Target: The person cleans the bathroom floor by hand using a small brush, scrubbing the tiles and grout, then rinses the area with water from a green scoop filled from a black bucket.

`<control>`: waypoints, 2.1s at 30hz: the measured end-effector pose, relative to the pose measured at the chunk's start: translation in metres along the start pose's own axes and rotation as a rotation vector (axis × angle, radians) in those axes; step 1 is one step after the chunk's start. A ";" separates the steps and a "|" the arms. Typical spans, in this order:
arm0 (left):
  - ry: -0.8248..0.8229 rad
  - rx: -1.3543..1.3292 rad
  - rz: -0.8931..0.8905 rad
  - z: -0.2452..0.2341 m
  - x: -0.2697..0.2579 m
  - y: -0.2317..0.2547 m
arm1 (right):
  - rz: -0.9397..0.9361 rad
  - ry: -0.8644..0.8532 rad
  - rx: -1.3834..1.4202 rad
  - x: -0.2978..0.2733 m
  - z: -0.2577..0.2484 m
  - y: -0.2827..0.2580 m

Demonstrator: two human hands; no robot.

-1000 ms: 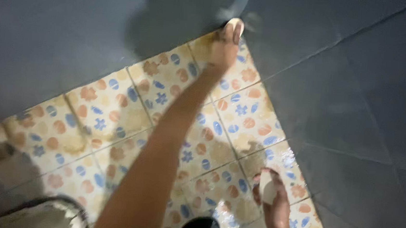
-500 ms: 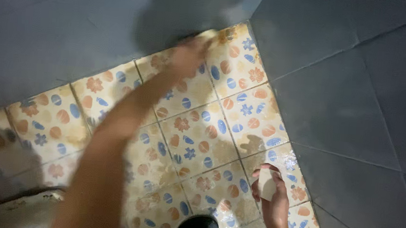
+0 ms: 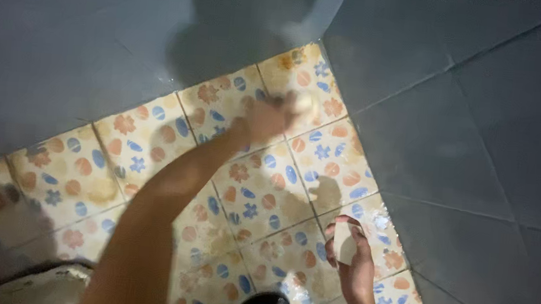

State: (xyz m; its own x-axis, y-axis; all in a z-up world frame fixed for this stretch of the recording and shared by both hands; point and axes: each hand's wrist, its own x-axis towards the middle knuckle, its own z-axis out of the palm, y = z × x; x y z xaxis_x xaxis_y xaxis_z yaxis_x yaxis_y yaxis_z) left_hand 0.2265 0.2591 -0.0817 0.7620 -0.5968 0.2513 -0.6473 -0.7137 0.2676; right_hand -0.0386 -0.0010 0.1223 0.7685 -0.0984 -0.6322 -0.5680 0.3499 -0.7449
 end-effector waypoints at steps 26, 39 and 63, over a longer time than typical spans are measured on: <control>0.023 0.537 -0.057 -0.023 0.073 -0.048 | 0.055 0.097 -0.066 -0.006 -0.025 -0.001; 0.316 0.122 0.223 -0.003 0.042 0.067 | 0.037 0.047 -0.059 0.005 -0.011 0.002; 0.041 0.371 -0.377 -0.009 0.021 -0.037 | 0.013 0.090 0.071 -0.013 -0.033 0.016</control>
State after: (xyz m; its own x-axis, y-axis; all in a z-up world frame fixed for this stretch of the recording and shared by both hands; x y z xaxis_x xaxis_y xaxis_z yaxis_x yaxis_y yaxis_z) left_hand 0.2662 0.2766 -0.0780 0.9343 -0.2639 0.2395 -0.2721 -0.9623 0.0011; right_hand -0.0673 -0.0254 0.1116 0.7296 -0.1757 -0.6609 -0.5530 0.4170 -0.7213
